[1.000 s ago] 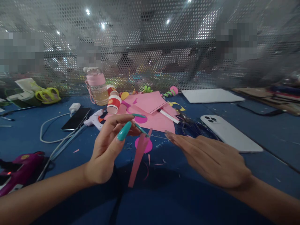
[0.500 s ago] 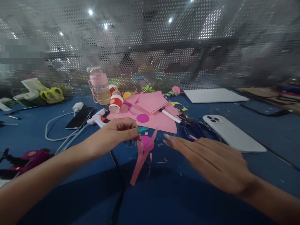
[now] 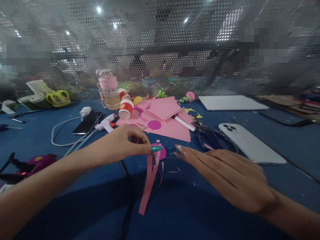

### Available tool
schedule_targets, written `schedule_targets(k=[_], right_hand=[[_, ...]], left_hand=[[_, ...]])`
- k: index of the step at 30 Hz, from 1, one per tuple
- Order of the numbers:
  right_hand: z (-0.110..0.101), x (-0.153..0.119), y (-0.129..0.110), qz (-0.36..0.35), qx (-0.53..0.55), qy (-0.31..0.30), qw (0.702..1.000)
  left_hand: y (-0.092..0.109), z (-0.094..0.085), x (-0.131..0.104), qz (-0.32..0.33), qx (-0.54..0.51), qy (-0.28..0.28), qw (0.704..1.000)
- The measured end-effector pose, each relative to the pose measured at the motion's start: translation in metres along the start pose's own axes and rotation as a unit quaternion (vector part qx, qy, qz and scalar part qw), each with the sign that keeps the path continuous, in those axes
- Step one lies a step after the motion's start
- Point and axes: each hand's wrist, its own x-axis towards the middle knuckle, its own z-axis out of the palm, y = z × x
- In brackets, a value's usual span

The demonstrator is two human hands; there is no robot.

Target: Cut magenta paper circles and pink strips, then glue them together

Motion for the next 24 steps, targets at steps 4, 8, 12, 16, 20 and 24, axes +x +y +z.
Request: schedule_targets(k=[4, 8, 12, 16, 20, 24], right_hand=[[0.001, 0.0, 0.002, -0.003, -0.006, 0.008, 1.0], [0.0, 0.0, 0.005, -0.04, -0.009, -0.001, 0.999], [0.001, 0.0, 0.004, -0.022, -0.012, 0.011, 1.0], [0.002, 0.002, 0.005, -0.035, -0.023, 0.01, 0.999], [-0.002, 0.008, 0.008, -0.073, -0.043, 0.003, 0.996], [-0.004, 0.015, 0.008, -0.081, -0.067, -0.006, 0.994]], left_hand=[[0.001, 0.0, -0.001, -0.023, 0.016, -0.007, 1.0], [0.001, 0.0, -0.003, -0.034, 0.029, -0.008, 0.999], [0.001, 0.0, -0.003, -0.043, 0.036, -0.009, 0.998], [0.002, 0.001, -0.003, -0.043, 0.047, -0.004, 0.998], [0.002, 0.002, -0.003, -0.023, 0.051, 0.015, 0.998], [0.002, 0.003, -0.003, -0.016, 0.058, 0.019, 0.998]])
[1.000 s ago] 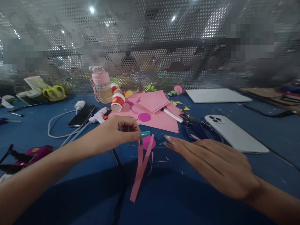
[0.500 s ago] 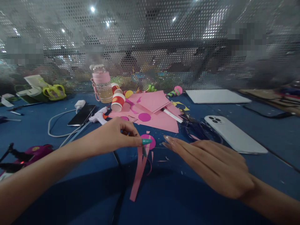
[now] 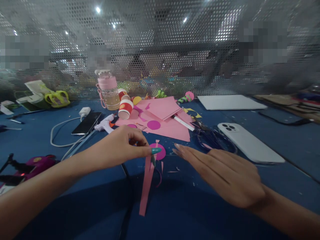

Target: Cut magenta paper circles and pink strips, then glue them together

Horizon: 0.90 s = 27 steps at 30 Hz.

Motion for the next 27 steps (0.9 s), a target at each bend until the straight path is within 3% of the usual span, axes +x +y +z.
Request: schedule_targets(k=[9, 27], right_hand=[[-0.001, 0.005, 0.001, -0.017, -0.027, -0.012, 0.999], [0.009, -0.004, -0.005, 0.055, -0.014, -0.042, 0.998]], left_hand=[[0.0, 0.001, -0.001, 0.022, 0.049, 0.017, 0.998], [-0.003, 0.007, -0.002, 0.1, 0.129, 0.043, 0.986]])
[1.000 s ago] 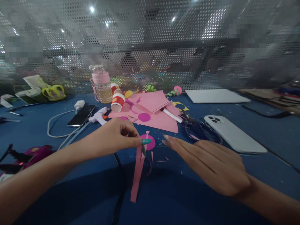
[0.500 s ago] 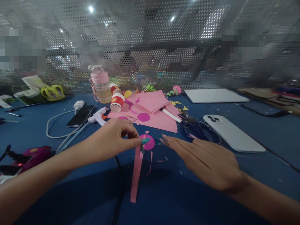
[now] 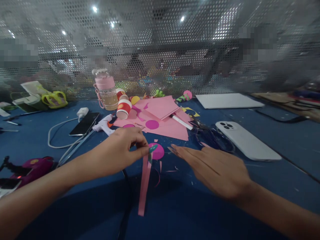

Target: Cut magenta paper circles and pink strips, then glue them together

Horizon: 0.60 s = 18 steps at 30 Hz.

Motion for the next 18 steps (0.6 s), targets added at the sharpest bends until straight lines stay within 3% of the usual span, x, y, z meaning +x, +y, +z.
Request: schedule_targets(k=[8, 11, 18], right_hand=[[0.0025, -0.0033, -0.001, 0.011, 0.022, -0.032, 0.999], [0.0022, -0.0048, -0.0019, 0.017, 0.027, -0.05, 0.998], [0.0016, -0.0021, -0.0016, 0.016, 0.032, -0.032, 0.999]], left_hand=[[-0.0046, 0.0036, 0.0002, 0.04, 0.047, 0.005, 0.998], [-0.0013, 0.0027, 0.0005, 0.028, 0.061, -0.012, 0.998], [0.0022, -0.0041, 0.0015, -0.014, 0.027, -0.01, 0.999]])
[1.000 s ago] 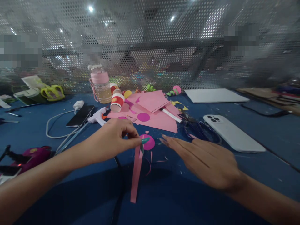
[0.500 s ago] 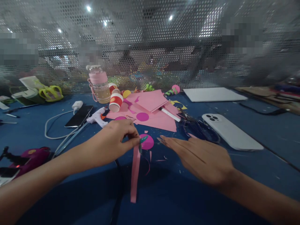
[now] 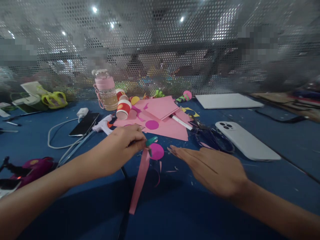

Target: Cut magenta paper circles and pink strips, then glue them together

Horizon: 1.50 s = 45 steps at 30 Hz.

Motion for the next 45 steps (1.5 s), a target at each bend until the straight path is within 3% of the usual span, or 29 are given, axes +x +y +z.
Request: schedule_targets(k=[6, 12, 14, 22, 27, 30, 33, 45], right_hand=[[0.001, 0.0, 0.001, 0.001, -0.002, -0.001, 1.0], [0.001, 0.0, 0.002, -0.012, -0.012, 0.024, 1.0], [0.001, 0.001, 0.002, -0.019, -0.025, 0.043, 0.999], [0.002, 0.007, 0.006, -0.041, -0.072, 0.092, 0.992], [0.003, 0.006, 0.006, -0.039, -0.079, 0.091, 0.992], [0.004, 0.005, 0.006, -0.035, -0.087, 0.085, 0.992], [0.003, 0.005, 0.005, -0.031, -0.09, 0.084, 0.992], [0.002, 0.008, 0.005, -0.026, -0.069, 0.088, 0.993]], left_hand=[[-0.003, 0.001, 0.0, 0.027, -0.007, 0.052, 0.998], [-0.009, 0.003, 0.002, -0.019, 0.01, 0.184, 0.983], [-0.013, 0.004, 0.004, -0.036, 0.011, 0.199, 0.979], [-0.022, 0.012, 0.009, -0.053, -0.028, 0.111, 0.992], [-0.022, 0.011, 0.009, -0.08, -0.133, 0.163, 0.974], [-0.016, 0.011, 0.006, -0.059, -0.165, 0.082, 0.981], [-0.008, 0.011, 0.002, -0.058, -0.116, 0.021, 0.991], [-0.002, 0.015, 0.0, -0.061, -0.064, 0.05, 0.995]])
